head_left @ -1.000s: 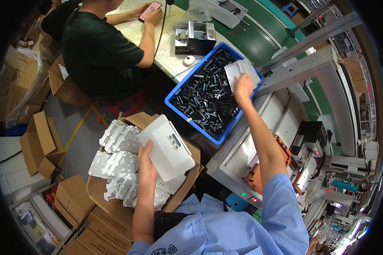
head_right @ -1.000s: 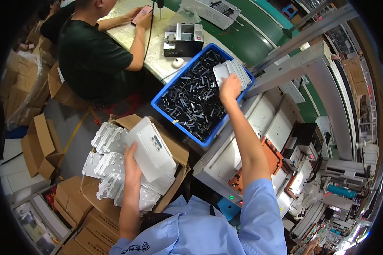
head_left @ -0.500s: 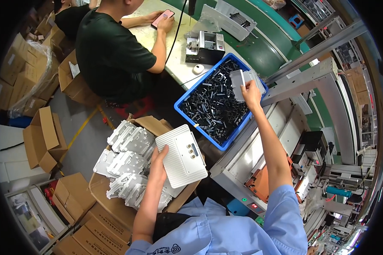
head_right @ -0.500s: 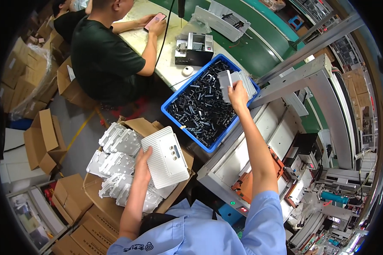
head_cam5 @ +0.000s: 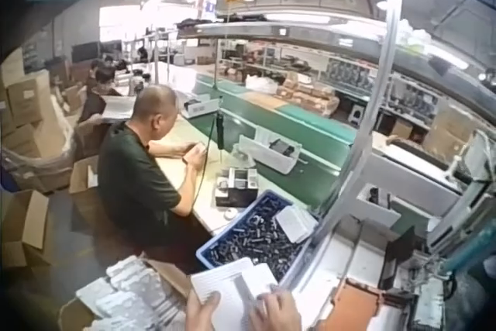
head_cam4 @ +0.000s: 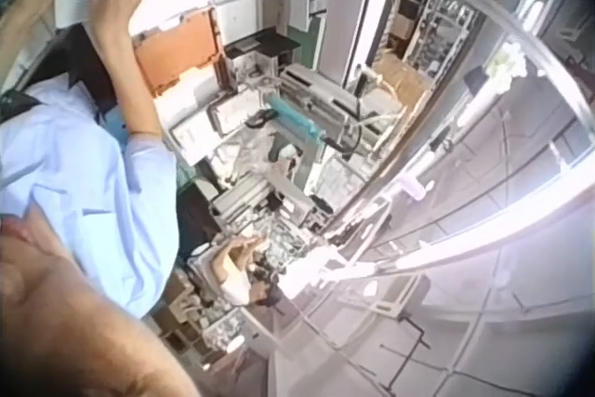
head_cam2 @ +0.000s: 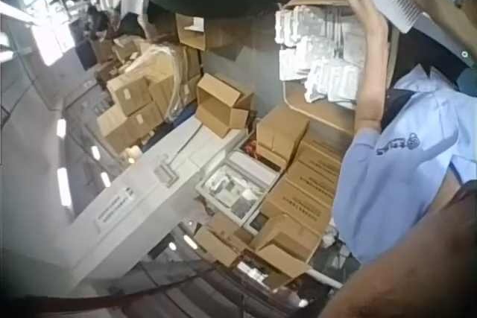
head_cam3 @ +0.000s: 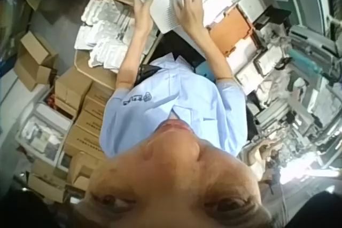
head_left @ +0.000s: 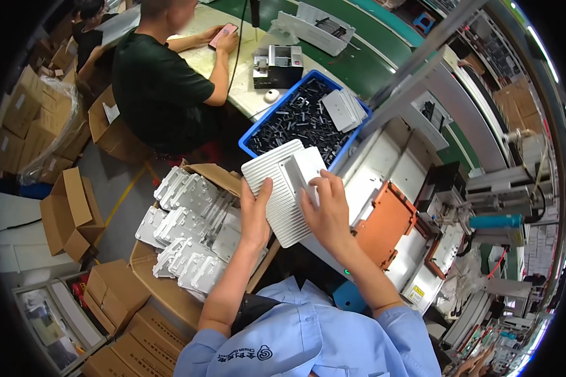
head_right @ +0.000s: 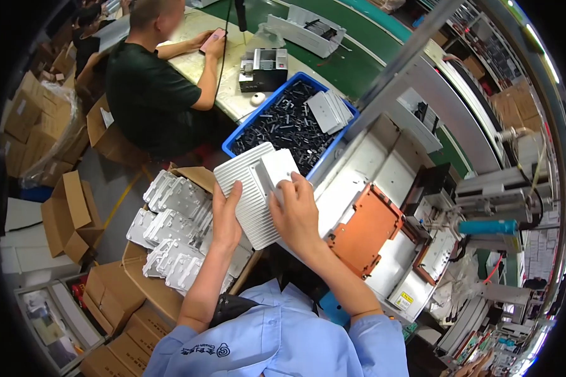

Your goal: Assembling plastic electronic housings at a factory workstation using an assembly fixture.

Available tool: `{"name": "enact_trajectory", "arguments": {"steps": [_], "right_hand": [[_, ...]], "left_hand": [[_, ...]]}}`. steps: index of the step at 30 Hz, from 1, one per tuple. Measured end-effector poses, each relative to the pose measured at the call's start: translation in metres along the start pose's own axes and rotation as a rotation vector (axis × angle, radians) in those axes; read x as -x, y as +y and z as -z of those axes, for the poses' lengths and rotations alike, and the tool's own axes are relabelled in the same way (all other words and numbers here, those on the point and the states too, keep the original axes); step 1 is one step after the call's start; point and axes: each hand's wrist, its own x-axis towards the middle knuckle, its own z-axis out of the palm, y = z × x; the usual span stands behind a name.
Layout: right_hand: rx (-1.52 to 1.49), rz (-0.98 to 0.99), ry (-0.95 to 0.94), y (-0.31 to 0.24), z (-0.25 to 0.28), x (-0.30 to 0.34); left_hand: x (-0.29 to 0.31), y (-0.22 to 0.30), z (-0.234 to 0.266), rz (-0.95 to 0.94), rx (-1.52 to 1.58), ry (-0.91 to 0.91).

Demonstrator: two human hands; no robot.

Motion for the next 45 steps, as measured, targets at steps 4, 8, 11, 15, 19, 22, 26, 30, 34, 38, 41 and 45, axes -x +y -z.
{"name": "enact_trajectory", "arguments": {"steps": [4,8,11,15,19,22,26,30,34,38,41,45], "right_hand": [[0.111,0.105,0.002,0.005,0.02,0.025],[0.002,-0.005,0.109,0.021,0.053,0.039],[-0.12,-0.148,0.031,0.031,0.083,0.042],[-0.739,-0.508,0.021,0.04,0.108,0.051],[-0.181,-0.295,0.06,0.059,0.12,0.068],[0.055,-0.138,0.126,0.048,0.121,0.08],[0.063,-0.173,0.193,0.056,0.129,0.095],[-0.316,-0.429,0.297,0.059,0.143,0.102],[-0.379,-0.729,0.036,0.062,0.153,0.101],[-0.258,-0.666,0.088,0.056,0.153,0.103],[-0.198,-0.635,0.052,0.047,0.15,0.099],[-0.159,-0.501,0.049,0.051,0.146,0.106]], "left_hand": [[0.019,-0.013,-0.019,0.016,0.003,-0.06],[0.034,-0.022,-0.038,0.025,0.01,-0.136],[0.044,-0.024,-0.052,0.047,-0.036,-0.185],[0.055,-0.03,-0.073,0.1,-0.029,-0.216],[0.067,-0.043,-0.088,0.144,-0.061,-0.237],[0.076,-0.053,-0.098,0.121,-0.109,-0.251],[0.085,-0.064,-0.106,0.082,-0.13,-0.305],[0.092,-0.061,-0.109,-0.004,-0.288,-0.431],[0.091,-0.059,-0.115,0.062,-0.26,-0.43],[0.089,-0.054,-0.116,0.142,-0.13,-0.401],[0.09,-0.047,-0.116,0.184,-0.121,-0.394],[0.096,-0.048,-0.118,0.137,-0.191,-0.368]]}}
